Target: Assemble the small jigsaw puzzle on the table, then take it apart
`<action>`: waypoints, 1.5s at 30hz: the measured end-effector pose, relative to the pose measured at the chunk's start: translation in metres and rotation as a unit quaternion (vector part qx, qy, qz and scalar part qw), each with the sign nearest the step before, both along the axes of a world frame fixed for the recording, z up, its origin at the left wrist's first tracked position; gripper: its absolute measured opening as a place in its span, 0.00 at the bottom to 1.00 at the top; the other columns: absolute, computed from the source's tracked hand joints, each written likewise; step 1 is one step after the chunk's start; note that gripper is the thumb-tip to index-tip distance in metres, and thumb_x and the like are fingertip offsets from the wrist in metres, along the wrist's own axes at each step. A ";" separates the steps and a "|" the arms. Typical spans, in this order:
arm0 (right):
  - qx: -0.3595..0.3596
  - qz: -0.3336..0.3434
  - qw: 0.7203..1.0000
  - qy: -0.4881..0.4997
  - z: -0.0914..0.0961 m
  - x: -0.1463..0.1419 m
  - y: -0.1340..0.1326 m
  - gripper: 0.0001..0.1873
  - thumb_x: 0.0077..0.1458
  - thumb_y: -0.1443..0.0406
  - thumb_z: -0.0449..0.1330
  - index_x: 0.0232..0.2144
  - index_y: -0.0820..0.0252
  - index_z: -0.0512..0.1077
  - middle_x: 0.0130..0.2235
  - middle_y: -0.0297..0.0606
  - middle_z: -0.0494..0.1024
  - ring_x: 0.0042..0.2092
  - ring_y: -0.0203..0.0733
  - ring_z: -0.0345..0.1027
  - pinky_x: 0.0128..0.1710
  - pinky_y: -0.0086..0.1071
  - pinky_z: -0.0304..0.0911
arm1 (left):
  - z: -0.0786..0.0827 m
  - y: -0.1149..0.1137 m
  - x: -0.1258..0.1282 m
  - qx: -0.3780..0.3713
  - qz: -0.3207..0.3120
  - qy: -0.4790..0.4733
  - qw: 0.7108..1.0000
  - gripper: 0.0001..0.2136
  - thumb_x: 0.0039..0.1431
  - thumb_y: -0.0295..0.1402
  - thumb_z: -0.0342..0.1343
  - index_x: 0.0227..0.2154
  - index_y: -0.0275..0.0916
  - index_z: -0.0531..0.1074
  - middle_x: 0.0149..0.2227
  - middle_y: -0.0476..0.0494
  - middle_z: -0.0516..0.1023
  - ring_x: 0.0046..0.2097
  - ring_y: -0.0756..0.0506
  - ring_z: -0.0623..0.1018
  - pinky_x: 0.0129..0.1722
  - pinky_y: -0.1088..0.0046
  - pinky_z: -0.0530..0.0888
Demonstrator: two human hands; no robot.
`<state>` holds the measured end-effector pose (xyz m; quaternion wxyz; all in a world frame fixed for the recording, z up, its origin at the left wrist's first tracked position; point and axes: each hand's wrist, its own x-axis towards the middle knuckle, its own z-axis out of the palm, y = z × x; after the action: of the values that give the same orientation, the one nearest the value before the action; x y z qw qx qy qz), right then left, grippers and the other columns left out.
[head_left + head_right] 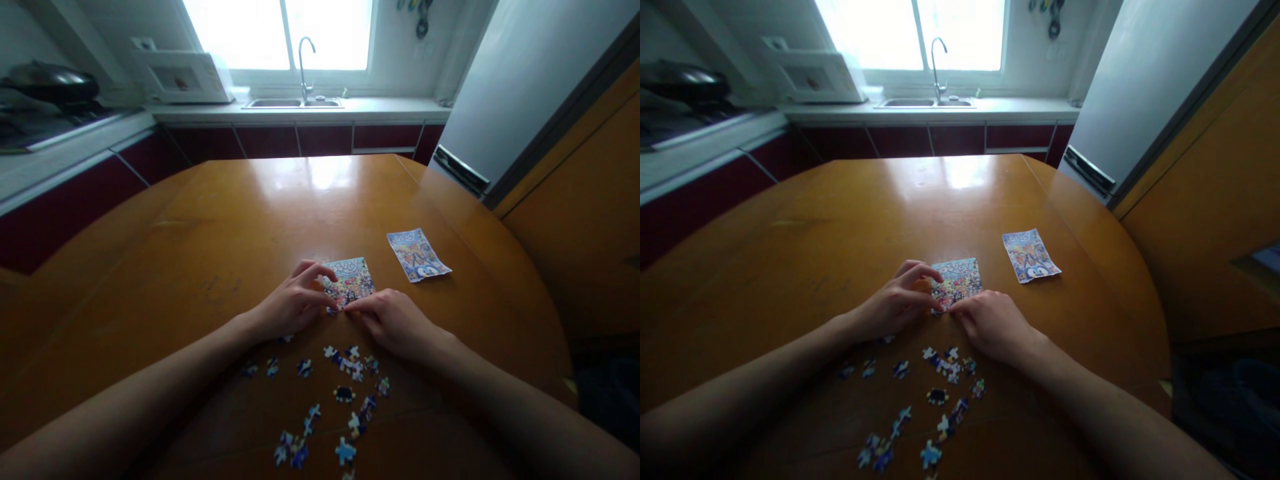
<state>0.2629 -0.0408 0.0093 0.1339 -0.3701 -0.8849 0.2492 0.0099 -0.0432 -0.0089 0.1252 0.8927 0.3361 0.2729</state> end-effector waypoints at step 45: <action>-0.131 0.215 0.967 -0.042 0.040 0.032 -0.034 0.09 0.55 0.76 0.58 0.29 0.57 0.71 0.31 0.32 0.76 0.31 0.36 0.65 0.32 0.28 0.59 | 0.006 -0.001 0.003 -0.009 0.007 -0.023 1.000 0.14 0.61 0.24 0.54 0.41 0.48 0.80 0.48 0.44 0.72 0.49 0.42 0.67 0.51 0.60 0.71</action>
<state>0.2949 -0.0751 0.0496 -0.0098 -0.1959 -0.9083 0.3696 0.0124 -0.0443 -0.0027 0.1388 0.8828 0.3415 0.2912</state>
